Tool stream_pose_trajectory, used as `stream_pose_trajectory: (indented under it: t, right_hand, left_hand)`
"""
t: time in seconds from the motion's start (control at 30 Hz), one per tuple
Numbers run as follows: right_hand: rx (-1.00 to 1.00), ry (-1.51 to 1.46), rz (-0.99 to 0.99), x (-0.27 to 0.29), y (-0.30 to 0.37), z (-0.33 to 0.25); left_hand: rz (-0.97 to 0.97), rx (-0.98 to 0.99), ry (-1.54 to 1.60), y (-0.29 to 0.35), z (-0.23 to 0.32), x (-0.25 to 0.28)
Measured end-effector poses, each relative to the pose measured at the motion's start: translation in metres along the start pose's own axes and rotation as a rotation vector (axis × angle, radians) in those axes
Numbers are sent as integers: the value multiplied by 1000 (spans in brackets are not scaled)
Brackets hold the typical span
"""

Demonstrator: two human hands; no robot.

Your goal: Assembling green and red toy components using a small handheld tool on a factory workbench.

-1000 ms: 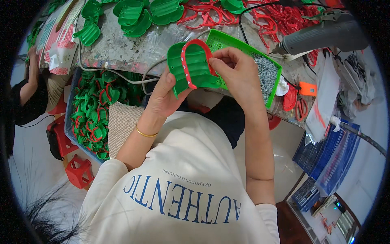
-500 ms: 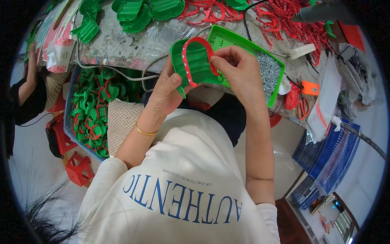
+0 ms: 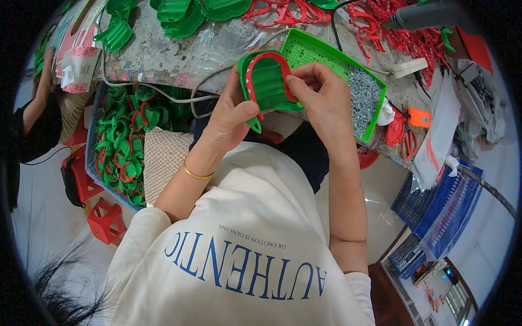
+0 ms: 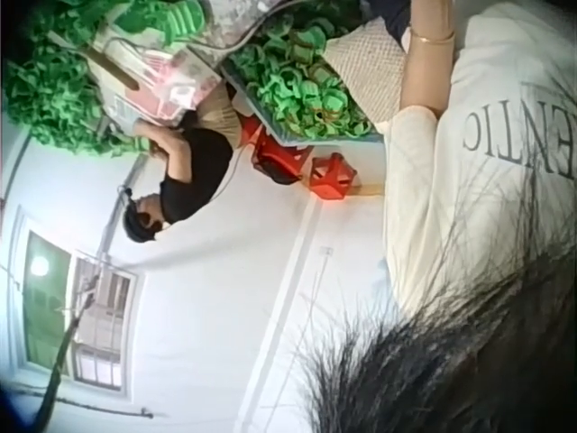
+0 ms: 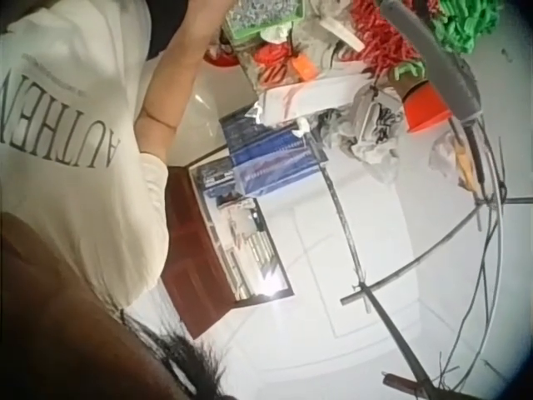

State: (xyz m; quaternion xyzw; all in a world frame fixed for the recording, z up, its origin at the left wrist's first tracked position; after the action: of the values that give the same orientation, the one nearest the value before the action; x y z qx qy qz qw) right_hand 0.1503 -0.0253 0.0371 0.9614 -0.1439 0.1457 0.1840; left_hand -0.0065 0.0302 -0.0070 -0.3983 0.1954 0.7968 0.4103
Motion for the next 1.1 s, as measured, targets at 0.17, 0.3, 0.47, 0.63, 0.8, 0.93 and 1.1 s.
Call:
stream_pose_trajectory:
  t: [0.17, 0.3, 0.47, 0.63, 0.8, 0.93, 1.1]
  right_hand:
    - [-11, 12, 9, -1, 0, 4]
    - [-14, 43, 15, -1, -2, 5]
    - [-49, -136, -73, 7, 1, 7]
    - [-12, -162, -120, 7, 19, 1]
    - [517, -86, 808, 53, 29, -6]
    - [749, -83, 723, 128, -22, -53]
    - [602, -86, 333, 177, -60, -62]
  left_hand:
    - [34, 18, -6, 1, 1, -4]
    - [51, 18, -13, -1, -1, -4]
    - [39, 74, 97, -1, -3, -2]
    - [3, 259, 414, 18, -17, 18]
    - [-130, 222, 530, 22, -21, 6]
    - [-203, 313, 528, 28, -33, 6]
    - [-215, 466, 600, 29, -50, -2]
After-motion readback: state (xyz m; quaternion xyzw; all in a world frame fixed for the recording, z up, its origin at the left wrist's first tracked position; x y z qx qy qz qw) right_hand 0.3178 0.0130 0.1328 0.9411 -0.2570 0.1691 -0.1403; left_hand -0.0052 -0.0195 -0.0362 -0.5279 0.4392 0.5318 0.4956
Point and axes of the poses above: each hand's wrist, its own y-axis away from the middle knuckle, its own x-axis out of the back of the hand, z = x × y, the point moved 1 cm from there along -y, towards the middle knuckle, and after that the axes turned 8 degrees about -z, right-handed, at the moved point
